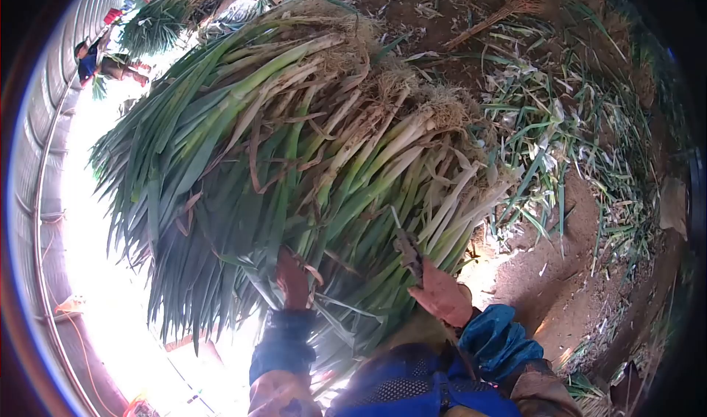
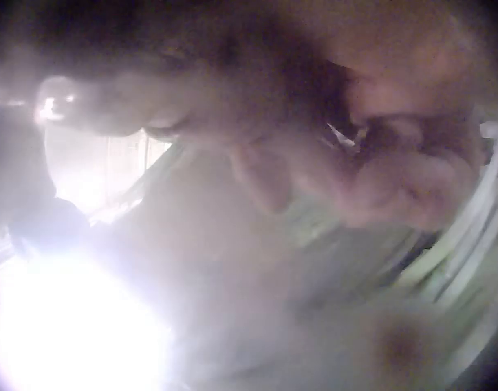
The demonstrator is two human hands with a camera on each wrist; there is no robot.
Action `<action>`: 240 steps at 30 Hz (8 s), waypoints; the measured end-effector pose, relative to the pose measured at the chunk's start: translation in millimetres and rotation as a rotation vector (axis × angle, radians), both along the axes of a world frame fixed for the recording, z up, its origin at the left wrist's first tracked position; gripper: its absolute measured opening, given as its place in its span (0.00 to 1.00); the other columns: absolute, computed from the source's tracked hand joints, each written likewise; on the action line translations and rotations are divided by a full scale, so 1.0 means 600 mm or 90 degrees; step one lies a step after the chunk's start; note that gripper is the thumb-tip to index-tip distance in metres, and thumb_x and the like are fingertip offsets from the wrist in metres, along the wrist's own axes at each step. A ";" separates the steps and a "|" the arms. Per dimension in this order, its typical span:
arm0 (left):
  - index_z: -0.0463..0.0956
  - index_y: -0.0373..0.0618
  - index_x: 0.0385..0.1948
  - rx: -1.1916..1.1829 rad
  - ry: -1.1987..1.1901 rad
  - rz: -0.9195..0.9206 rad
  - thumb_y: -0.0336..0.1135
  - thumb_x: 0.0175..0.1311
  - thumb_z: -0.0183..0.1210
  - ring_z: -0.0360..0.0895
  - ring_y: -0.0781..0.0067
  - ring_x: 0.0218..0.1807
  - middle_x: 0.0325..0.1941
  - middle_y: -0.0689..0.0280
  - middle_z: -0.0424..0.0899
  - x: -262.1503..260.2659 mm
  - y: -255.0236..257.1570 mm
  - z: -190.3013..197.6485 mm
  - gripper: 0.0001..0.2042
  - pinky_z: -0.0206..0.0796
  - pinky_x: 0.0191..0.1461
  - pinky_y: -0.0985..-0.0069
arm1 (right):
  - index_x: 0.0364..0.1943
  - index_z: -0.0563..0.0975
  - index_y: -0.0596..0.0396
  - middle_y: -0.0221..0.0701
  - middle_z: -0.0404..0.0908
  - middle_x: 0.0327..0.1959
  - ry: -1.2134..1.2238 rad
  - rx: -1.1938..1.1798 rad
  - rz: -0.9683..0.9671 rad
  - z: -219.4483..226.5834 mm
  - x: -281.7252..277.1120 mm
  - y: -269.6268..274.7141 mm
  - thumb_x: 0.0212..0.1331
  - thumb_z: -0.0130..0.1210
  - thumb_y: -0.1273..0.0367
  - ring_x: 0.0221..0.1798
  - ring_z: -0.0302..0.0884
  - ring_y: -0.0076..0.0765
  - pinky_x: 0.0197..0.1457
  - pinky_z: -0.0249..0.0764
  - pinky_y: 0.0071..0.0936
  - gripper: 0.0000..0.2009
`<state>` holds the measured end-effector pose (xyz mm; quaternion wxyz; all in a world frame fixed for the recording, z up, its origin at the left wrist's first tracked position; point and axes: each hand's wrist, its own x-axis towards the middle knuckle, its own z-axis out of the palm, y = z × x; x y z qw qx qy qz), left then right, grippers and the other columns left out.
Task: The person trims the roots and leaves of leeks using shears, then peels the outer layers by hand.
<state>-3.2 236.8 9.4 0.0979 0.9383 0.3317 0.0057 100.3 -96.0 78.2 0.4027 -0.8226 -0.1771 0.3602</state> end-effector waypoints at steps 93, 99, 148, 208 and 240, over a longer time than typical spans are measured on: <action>0.73 0.39 0.32 -0.951 0.017 -0.017 0.31 0.50 0.56 0.74 0.73 0.31 0.30 0.64 0.75 -0.015 -0.150 -0.024 0.09 0.68 0.36 0.75 | 0.39 0.64 0.74 0.48 0.76 0.22 -0.301 -0.081 -0.086 -0.052 0.057 0.100 0.46 0.51 0.69 0.25 0.78 0.51 0.25 0.75 0.39 0.20; 0.73 0.39 0.31 -0.985 0.065 0.180 0.35 0.48 0.57 0.74 0.73 0.28 0.25 0.65 0.75 0.004 -0.160 -0.005 0.11 0.66 0.33 0.76 | 0.40 0.64 0.75 0.48 0.76 0.20 -0.224 -0.093 -0.063 -0.013 0.045 0.089 0.46 0.51 0.69 0.25 0.78 0.52 0.28 0.75 0.40 0.21; 0.68 0.42 0.38 -0.071 -0.095 -0.270 0.28 0.53 0.49 0.69 0.47 0.42 0.41 0.50 0.69 0.226 -0.100 -0.051 0.10 0.65 0.45 0.60 | 0.51 0.60 0.74 0.48 0.73 0.30 -0.244 -0.141 -0.021 -0.095 0.011 -0.139 0.49 0.55 0.62 0.33 0.74 0.53 0.34 0.72 0.43 0.31; 0.72 0.36 0.37 -0.388 0.108 -0.005 0.35 0.45 0.62 0.76 0.47 0.38 0.32 0.48 0.78 -0.018 -0.147 0.003 0.18 0.64 0.41 0.60 | 0.56 0.55 0.76 0.47 0.74 0.31 -0.190 -0.140 0.045 -0.028 0.038 0.067 0.47 0.56 0.61 0.30 0.76 0.50 0.30 0.73 0.40 0.37; 0.67 0.38 0.48 -0.341 0.202 -0.322 0.38 0.55 0.56 0.68 0.47 0.49 0.46 0.50 0.71 0.043 -0.254 -0.070 0.20 0.62 0.51 0.58 | 0.52 0.60 0.71 0.46 0.75 0.29 -0.102 -0.170 0.032 -0.093 0.041 -0.086 0.48 0.53 0.65 0.30 0.75 0.54 0.32 0.73 0.44 0.29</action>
